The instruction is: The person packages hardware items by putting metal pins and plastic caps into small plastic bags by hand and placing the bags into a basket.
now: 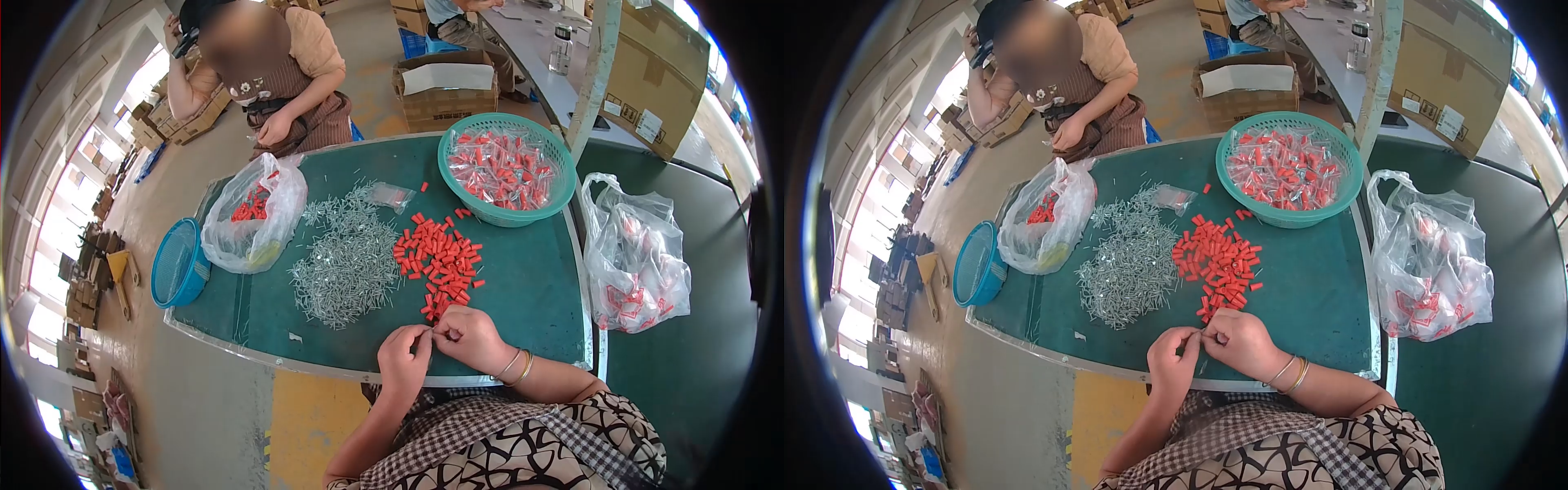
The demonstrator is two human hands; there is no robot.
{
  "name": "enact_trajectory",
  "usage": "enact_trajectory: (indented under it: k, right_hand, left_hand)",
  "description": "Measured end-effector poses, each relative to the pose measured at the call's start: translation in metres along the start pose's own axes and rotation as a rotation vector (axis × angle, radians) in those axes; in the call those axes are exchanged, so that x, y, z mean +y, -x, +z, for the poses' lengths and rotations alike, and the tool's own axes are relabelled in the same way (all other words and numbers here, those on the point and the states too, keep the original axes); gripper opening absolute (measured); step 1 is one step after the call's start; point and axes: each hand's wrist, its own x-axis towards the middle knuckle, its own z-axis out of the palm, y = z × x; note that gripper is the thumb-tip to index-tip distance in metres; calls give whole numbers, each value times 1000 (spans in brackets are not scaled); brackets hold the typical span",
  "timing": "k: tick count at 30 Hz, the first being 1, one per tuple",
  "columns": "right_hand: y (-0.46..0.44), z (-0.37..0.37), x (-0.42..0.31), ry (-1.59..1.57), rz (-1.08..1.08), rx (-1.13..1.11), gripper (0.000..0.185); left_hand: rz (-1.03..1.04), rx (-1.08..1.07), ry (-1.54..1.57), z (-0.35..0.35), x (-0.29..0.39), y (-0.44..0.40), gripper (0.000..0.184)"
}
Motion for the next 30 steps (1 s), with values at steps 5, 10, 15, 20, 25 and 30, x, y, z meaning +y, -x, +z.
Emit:
enact_trajectory:
  k: [5, 10, 15, 20, 25, 30]
  right_hand:
    - [0, 5, 7, 6, -18, -21, 14]
    - [-4, 5, 16, 16, 6, 50, 15]
    - [-1, 8, 14, 76, 4, 98, 16]
    - [-1, 11, 16, 129, -78, 107, 15]
    - [0, 13, 17, 191, -132, 108, 14]
    - [0, 14, 13, 286, -102, 163, 16]
  left_hand:
    - [41, 21, -42, 1, -9, 0, 4]
    - [-94, 79, -29, 6, -8, -2, 4]
    - [-219, 59, 121, 10, -16, 5, 3]
    - [-361, -13, 371, 6, 0, -5, 4]
    - [-252, -54, 66, 4, -6, -10, 6]
    - [117, 65, -299, 8, -16, -7, 7]
